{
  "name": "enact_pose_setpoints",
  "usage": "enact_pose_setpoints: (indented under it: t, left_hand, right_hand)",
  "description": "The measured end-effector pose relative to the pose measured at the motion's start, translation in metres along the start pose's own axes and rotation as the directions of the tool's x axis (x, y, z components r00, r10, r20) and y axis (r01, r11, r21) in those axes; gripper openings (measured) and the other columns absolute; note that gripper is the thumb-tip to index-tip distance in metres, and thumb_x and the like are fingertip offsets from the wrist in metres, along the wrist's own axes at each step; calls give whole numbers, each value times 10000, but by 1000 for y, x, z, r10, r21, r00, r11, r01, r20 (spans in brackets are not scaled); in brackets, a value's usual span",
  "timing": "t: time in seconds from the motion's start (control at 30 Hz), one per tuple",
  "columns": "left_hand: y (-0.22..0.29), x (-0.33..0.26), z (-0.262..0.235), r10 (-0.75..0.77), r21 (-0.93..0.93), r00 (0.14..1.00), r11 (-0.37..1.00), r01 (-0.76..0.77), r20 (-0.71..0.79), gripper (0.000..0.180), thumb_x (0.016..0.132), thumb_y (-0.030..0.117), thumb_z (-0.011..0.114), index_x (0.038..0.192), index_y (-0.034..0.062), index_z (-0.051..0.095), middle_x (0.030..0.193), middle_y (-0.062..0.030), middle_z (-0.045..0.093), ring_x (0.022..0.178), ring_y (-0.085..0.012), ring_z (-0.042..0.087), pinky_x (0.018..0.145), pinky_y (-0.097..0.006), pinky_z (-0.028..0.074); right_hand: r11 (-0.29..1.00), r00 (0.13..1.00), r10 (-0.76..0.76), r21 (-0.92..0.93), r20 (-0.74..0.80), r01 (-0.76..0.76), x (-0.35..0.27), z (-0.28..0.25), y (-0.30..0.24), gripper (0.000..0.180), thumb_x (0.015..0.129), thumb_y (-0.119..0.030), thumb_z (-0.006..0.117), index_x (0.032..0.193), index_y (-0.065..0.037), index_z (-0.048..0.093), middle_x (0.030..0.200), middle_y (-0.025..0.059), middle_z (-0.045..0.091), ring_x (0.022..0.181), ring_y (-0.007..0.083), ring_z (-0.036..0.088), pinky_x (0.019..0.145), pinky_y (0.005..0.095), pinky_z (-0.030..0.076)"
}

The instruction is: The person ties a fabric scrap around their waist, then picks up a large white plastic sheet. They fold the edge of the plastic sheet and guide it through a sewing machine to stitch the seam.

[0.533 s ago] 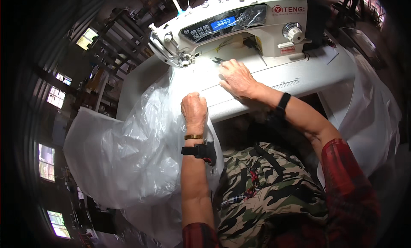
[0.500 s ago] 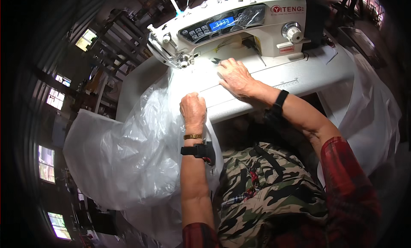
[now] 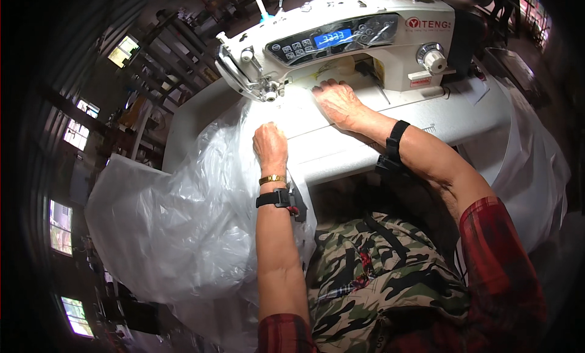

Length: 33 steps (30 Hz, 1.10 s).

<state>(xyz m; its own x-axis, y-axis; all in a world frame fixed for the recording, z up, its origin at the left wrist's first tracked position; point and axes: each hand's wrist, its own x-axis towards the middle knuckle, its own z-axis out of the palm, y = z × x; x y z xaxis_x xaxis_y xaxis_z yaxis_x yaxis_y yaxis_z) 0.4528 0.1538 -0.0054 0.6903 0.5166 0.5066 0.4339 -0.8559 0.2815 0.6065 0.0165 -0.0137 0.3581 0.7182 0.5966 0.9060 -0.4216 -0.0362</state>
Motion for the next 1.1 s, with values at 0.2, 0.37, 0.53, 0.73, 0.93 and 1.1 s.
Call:
enact_pose_setpoints:
  t: [0.2, 0.37, 0.53, 0.73, 0.93, 1.1]
  left_hand:
    - [-11, 13, 13, -7, -3, 999, 1000, 7, -52, 161, 848, 45, 531, 771, -46, 639, 835, -247, 645, 814, -421, 637, 744, -469, 516]
    - [-14, 18, 16, -6, -18, 999, 1000, 5, -48, 146, 847, 67, 567, 880, -21, 678, 880, -242, 658, 869, -399, 645, 786, -459, 525]
    - [-16, 20, 16, -26, 43, 999, 999, 27, -32, 156, 829, 13, 485, 829, -28, 636, 932, -230, 623, 878, -405, 632, 771, -465, 505]
    - [-30, 11, 10, -69, -14, 995, 998, 68, -72, 187, 857, 27, 481, 948, -27, 635, 950, -228, 631, 914, -397, 627, 791, -457, 502]
    - [-42, -2, 0, -124, -158, 990, 981, 114, -61, 317, 876, 55, 465, 1139, -13, 628, 1045, -232, 627, 998, -388, 600, 866, -455, 479]
    - [-45, -13, -2, -133, -258, 989, 960, 113, -64, 331, 883, 75, 484, 1167, -13, 630, 1072, -225, 630, 1023, -382, 594, 896, -440, 474]
  right_hand:
    - [1000, 998, -22, -18, -54, 21, -1, -1, 2, 122, 743, -111, 583, 808, -34, 651, 847, 145, 649, 850, 276, 650, 708, 395, 533]
    - [955, 999, 35, 293, 23, -40, -12, -16, -10, 177, 793, -21, 570, 964, -13, 613, 873, 192, 635, 836, 380, 632, 718, 451, 515]
    - [814, 972, 203, 532, 119, -235, -17, -19, -40, 265, 872, -251, 571, 1039, -64, 659, 855, 208, 651, 789, 392, 639, 738, 486, 502]
    - [900, 980, 117, 401, 158, -172, -14, -14, -62, 291, 879, -307, 621, 1052, -73, 639, 942, 202, 630, 837, 371, 643, 725, 470, 507]
    - [937, 979, 82, 320, 186, -139, -4, -8, -70, 277, 883, -266, 609, 1029, -31, 623, 945, 221, 605, 836, 383, 639, 735, 472, 506]
    - [952, 987, 9, 300, 161, -58, 6, 5, -73, 251, 875, -198, 556, 980, 25, 604, 925, 266, 610, 769, 407, 647, 696, 485, 515]
